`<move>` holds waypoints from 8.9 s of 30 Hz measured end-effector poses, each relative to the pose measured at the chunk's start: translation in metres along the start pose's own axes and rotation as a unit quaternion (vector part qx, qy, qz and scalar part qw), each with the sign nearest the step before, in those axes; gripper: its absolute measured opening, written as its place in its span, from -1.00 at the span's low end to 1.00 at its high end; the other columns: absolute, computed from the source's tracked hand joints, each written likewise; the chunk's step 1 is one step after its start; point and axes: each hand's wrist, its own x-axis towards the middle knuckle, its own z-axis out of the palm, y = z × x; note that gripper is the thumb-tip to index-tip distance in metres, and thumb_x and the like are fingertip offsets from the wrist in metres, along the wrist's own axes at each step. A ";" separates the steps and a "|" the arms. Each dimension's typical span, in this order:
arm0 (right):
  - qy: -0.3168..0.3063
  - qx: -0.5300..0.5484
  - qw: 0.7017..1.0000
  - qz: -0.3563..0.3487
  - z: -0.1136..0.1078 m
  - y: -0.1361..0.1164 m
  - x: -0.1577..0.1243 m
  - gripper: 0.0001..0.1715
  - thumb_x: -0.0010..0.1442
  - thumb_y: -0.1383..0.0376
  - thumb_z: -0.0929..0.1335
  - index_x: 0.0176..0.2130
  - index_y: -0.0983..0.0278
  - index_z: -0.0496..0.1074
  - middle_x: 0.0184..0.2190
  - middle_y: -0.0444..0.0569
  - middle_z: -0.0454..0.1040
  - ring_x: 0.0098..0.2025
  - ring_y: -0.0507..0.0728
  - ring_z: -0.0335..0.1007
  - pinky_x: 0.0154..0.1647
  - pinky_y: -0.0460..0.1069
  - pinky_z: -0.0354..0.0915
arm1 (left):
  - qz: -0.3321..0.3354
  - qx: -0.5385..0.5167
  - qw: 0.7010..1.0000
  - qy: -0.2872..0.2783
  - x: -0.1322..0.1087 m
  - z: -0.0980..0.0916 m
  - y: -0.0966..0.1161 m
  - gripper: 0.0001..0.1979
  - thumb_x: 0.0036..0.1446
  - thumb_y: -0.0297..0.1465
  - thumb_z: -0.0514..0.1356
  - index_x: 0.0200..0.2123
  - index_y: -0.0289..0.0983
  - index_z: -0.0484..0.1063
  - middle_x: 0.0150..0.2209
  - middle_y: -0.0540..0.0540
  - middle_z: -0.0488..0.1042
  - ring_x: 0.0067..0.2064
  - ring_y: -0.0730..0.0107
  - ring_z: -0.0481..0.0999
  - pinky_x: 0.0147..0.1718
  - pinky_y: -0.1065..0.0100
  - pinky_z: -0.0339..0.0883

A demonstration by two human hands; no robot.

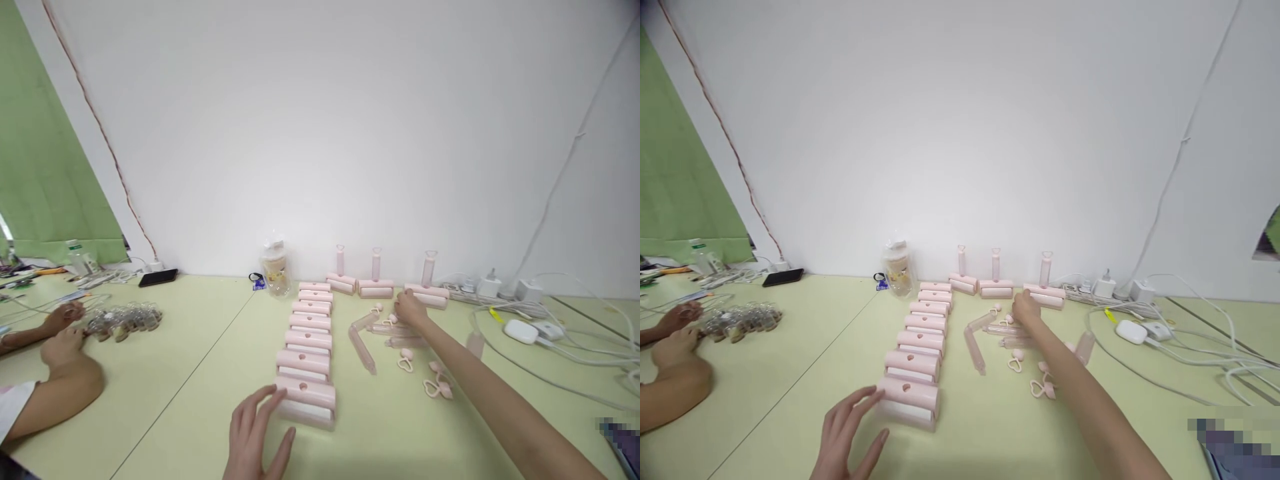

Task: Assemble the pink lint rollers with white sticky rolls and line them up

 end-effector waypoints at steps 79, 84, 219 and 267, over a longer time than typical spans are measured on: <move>-0.100 0.356 0.921 -0.125 -0.088 -0.001 -0.258 -0.70 0.08 0.12 0.35 -0.16 0.14 0.39 -0.14 -0.05 0.50 -0.14 0.20 0.44 -0.21 0.02 0.37 | -0.090 -0.447 0.773 -0.441 0.025 0.089 0.078 -0.76 0.06 -0.41 0.17 -0.19 -0.22 0.20 -0.29 0.01 0.25 -0.33 0.45 0.25 -0.42 0.42 0.13; -0.101 0.344 0.923 -0.140 -0.089 -0.003 -0.259 -0.61 0.08 0.16 0.34 -0.06 0.15 0.34 -0.21 -0.06 0.51 -0.24 0.16 0.45 -0.29 0.00 0.36 | -0.083 -0.451 0.773 -0.439 0.024 0.090 0.078 -0.76 0.05 -0.41 0.17 -0.20 -0.22 0.19 -0.27 -0.01 0.27 -0.32 0.43 0.27 -0.41 0.41 0.15; -0.016 0.534 0.795 -0.287 -0.119 -0.032 -0.230 -0.92 0.07 0.34 0.34 -0.46 0.26 0.41 -0.46 0.00 0.50 -0.44 0.14 0.45 -0.39 0.03 0.31 | -0.173 -0.591 0.723 -0.312 0.054 0.107 0.169 -0.63 -0.04 -0.12 -0.02 -0.72 -0.19 0.04 -0.83 0.16 -0.02 -0.77 0.62 -0.07 -0.77 0.45 -0.21; -0.385 0.417 0.809 -0.153 -0.145 -0.047 -0.222 -0.71 0.21 0.28 0.13 -0.36 0.24 0.38 -0.47 -0.11 0.40 -0.53 -0.01 0.37 -0.54 -0.12 0.31 | -0.215 -0.547 0.695 -0.414 0.059 0.098 0.166 -0.44 -0.21 0.20 -0.10 -0.64 -0.21 0.17 -0.86 0.14 -0.02 -0.77 0.57 -0.07 -0.76 0.42 -0.23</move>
